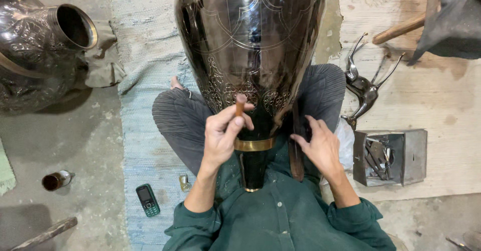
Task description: The person sits cross-legged on the floor and uses a hammer and a small chisel to engrave decorative patterns onto a large dark metal vase. The person repeatedly taps the chisel with the hammer to create fine lines and motifs on the vase surface.
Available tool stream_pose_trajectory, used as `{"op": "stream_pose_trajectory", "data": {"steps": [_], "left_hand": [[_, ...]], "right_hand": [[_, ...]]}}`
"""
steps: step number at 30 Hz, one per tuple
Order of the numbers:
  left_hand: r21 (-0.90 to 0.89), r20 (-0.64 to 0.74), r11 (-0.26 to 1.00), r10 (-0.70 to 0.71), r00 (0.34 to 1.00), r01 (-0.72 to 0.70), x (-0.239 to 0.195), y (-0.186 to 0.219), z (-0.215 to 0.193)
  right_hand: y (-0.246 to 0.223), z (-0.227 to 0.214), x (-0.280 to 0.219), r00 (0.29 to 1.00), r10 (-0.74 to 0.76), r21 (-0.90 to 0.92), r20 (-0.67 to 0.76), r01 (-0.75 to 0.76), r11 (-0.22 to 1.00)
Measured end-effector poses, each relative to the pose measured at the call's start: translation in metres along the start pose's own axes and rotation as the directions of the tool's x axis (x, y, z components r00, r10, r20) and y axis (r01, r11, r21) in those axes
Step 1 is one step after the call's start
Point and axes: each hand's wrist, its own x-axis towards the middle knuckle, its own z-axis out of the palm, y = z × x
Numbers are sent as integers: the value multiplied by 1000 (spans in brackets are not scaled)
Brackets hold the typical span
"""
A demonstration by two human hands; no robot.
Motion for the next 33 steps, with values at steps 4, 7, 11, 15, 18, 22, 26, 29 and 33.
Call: {"op": "stream_pose_trajectory", "data": {"steps": [4,7,11,15,18,22,26,29,33], "left_hand": [[-206,-163,979,-23,986,-11,12,6,-7],[-281,-235,956,11,972,-78,21,5,-9],[-271,-274,958,12,962,-89,31,3,-11],[-243,-250,970,-59,967,-3,38,3,-17],[-320,-170,948,-58,984,1,54,6,-17],[-145,-105,989,23,994,-39,80,8,-7],[169,104,956,225,969,-240,114,13,-2],[128,267,949,247,931,-289,135,17,-6],[242,388,900,252,886,-363,150,22,-9]], "right_hand": [[-9,14,-6,997,53,-66,54,-49,997],[-1,22,-4,1000,-12,2,-4,12,1000],[29,22,9,933,225,336,280,-315,887],[77,4,8,957,88,812,277,-282,510],[92,-8,-10,999,-9,926,-32,33,376],[88,-4,-14,999,-28,996,23,-20,86],[74,6,-8,987,138,767,89,-156,622],[67,4,-7,992,121,612,-30,-77,787],[66,-11,-2,975,-60,533,-213,167,830]]}}
